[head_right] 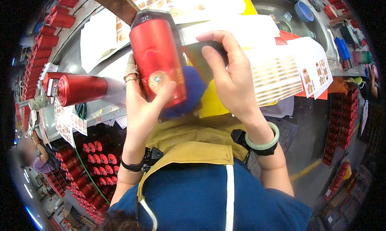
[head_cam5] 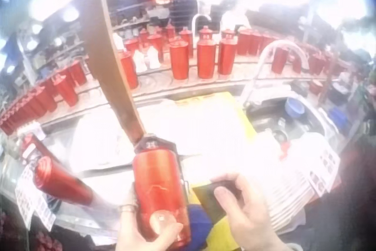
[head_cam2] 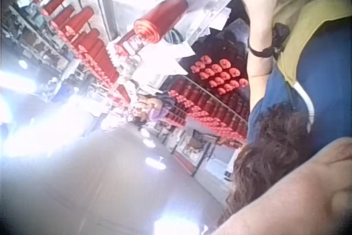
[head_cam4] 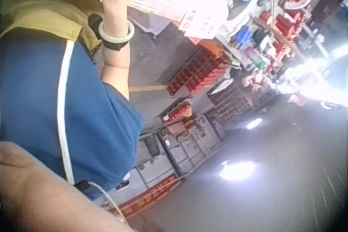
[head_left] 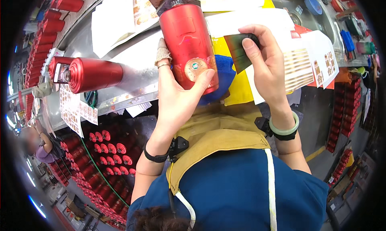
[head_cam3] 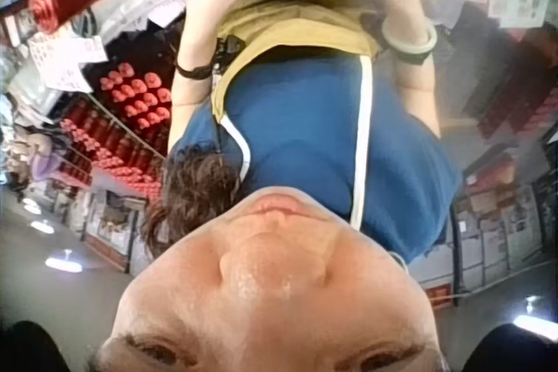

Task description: The recorder is applying labels and gold foil decorative stickers to red cylindrical containers at a production workstation.

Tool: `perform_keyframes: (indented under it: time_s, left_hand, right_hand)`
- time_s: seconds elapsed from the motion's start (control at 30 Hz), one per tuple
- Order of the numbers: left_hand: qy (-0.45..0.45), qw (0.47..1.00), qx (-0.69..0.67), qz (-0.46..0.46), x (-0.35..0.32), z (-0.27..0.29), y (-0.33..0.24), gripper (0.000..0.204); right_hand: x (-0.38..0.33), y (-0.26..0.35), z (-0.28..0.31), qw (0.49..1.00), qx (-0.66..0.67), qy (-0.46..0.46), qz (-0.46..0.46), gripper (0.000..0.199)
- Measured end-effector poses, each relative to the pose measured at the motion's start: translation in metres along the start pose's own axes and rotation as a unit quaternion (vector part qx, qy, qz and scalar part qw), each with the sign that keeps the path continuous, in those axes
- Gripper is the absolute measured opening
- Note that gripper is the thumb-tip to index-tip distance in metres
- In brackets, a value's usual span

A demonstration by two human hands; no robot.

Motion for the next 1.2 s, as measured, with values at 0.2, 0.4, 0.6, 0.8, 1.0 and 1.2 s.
perform_keyframes:
  time_s: [0.2, 0.4, 0.6, 0.8, 1.0, 1.2]
  left_hand:
    - [0.028, 0.999, 0.006, 0.021, -0.002, -0.009, -0.005, 0.093]
    - [0.037, 0.997, 0.066, 0.027, 0.003, -0.006, -0.006, 0.092]
    - [0.074, 0.995, -0.043, 0.051, 0.000, -0.002, -0.006, 0.092]
    - [0.049, 0.987, -0.146, 0.054, 0.004, 0.014, 0.002, 0.067]
    - [-0.003, 0.985, -0.172, 0.014, -0.011, 0.029, -0.010, 0.074]
    - [0.029, 0.985, -0.162, 0.046, -0.006, 0.034, 0.001, 0.058]
  right_hand:
    - [-0.020, -0.014, 0.000, 0.997, 0.014, 0.007, -0.071, 0.022]
    - [-0.031, -0.020, -0.006, 0.991, 0.005, 0.030, -0.132, 0.042]
    - [-0.036, -0.025, -0.013, 0.984, 0.034, 0.076, -0.159, 0.028]
    - [-0.038, -0.024, -0.014, 0.985, 0.035, 0.081, -0.149, 0.024]
    - [-0.026, -0.011, -0.007, 0.995, -0.020, 0.045, -0.088, 0.036]
    - [-0.025, -0.002, -0.010, 0.971, -0.184, 0.135, 0.068, 0.104]
Point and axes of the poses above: each hand's wrist, its own x-axis towards the middle knuckle, its own z-axis out of the back of the hand, y = z × x, the point moved 4 cm from there along x, towards the middle knuckle, and after that the axes turned 5 degrees about -x, right-handed, at the moved point
